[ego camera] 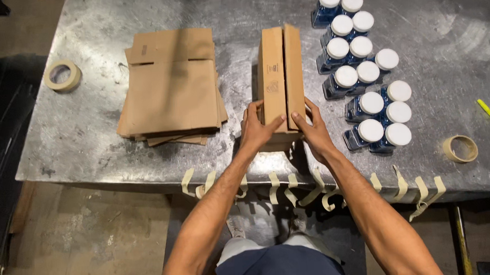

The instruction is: The person folds a cardboard box into shape and applies adhesive tape to the bottom and sides by hand to secure it.

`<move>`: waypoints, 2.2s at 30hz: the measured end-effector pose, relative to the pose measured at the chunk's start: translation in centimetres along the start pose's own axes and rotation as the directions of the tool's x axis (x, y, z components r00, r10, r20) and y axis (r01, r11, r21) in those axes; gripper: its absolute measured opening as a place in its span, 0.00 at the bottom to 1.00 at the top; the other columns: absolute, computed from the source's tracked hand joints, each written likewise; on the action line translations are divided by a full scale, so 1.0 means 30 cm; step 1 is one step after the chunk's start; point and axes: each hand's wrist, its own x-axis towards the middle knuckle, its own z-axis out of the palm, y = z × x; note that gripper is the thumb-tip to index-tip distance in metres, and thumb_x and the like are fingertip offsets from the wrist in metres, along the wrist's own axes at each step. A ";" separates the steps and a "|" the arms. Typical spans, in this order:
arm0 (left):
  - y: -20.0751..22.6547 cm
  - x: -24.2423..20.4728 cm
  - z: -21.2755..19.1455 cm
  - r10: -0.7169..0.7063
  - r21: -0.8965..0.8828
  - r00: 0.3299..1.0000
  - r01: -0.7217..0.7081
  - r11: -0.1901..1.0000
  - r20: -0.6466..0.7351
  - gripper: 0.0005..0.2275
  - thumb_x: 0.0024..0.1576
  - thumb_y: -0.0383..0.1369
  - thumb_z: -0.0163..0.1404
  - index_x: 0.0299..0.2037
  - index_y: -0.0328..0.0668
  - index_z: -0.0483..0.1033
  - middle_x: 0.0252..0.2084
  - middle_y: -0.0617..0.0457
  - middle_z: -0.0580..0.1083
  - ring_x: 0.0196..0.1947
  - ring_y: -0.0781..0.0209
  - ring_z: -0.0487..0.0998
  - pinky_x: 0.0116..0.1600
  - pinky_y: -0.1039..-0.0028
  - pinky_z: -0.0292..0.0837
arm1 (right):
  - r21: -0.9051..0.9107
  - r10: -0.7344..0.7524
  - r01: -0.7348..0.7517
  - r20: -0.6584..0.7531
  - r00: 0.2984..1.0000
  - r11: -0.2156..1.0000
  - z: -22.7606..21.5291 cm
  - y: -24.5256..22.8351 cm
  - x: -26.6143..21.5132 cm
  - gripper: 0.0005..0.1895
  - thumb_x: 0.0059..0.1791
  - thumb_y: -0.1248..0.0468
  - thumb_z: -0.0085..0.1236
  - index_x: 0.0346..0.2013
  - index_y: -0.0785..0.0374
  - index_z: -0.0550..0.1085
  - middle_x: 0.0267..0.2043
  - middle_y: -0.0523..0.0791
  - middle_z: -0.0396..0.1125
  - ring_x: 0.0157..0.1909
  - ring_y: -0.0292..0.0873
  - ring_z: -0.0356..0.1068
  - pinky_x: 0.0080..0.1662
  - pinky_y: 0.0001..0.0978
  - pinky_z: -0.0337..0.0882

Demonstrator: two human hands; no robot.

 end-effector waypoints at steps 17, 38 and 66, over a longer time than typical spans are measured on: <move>0.012 -0.093 -0.025 -0.035 -0.036 0.999 0.036 0.999 0.037 0.39 0.63 0.59 0.56 0.81 0.55 0.58 0.73 0.30 0.66 0.71 0.27 0.69 0.72 0.48 0.58 | -0.167 0.055 -0.049 0.035 0.998 0.985 0.023 0.012 -0.036 0.49 0.55 0.44 0.66 0.84 0.47 0.50 0.80 0.67 0.50 0.73 0.76 0.63 0.65 0.70 0.71; -0.020 -0.012 -0.057 -0.179 0.007 0.974 0.180 0.984 0.142 0.41 0.59 0.55 0.59 0.81 0.64 0.55 0.78 0.32 0.63 0.81 0.34 0.60 0.81 0.47 0.57 | -0.297 0.051 -0.071 -0.073 0.996 0.952 0.029 0.154 0.119 0.42 0.56 0.41 0.63 0.80 0.50 0.59 0.66 0.60 0.66 0.61 0.65 0.75 0.57 0.56 0.78; 0.287 -0.025 -0.096 -0.298 -0.044 0.937 0.310 0.950 0.181 0.44 0.61 0.63 0.50 0.84 0.55 0.50 0.80 0.22 0.58 0.81 0.25 0.56 0.81 0.43 0.52 | -0.270 0.153 -0.173 -0.094 0.984 0.947 0.037 -0.162 0.037 0.40 0.56 0.34 0.56 0.75 0.52 0.63 0.61 0.57 0.74 0.61 0.58 0.76 0.54 0.49 0.78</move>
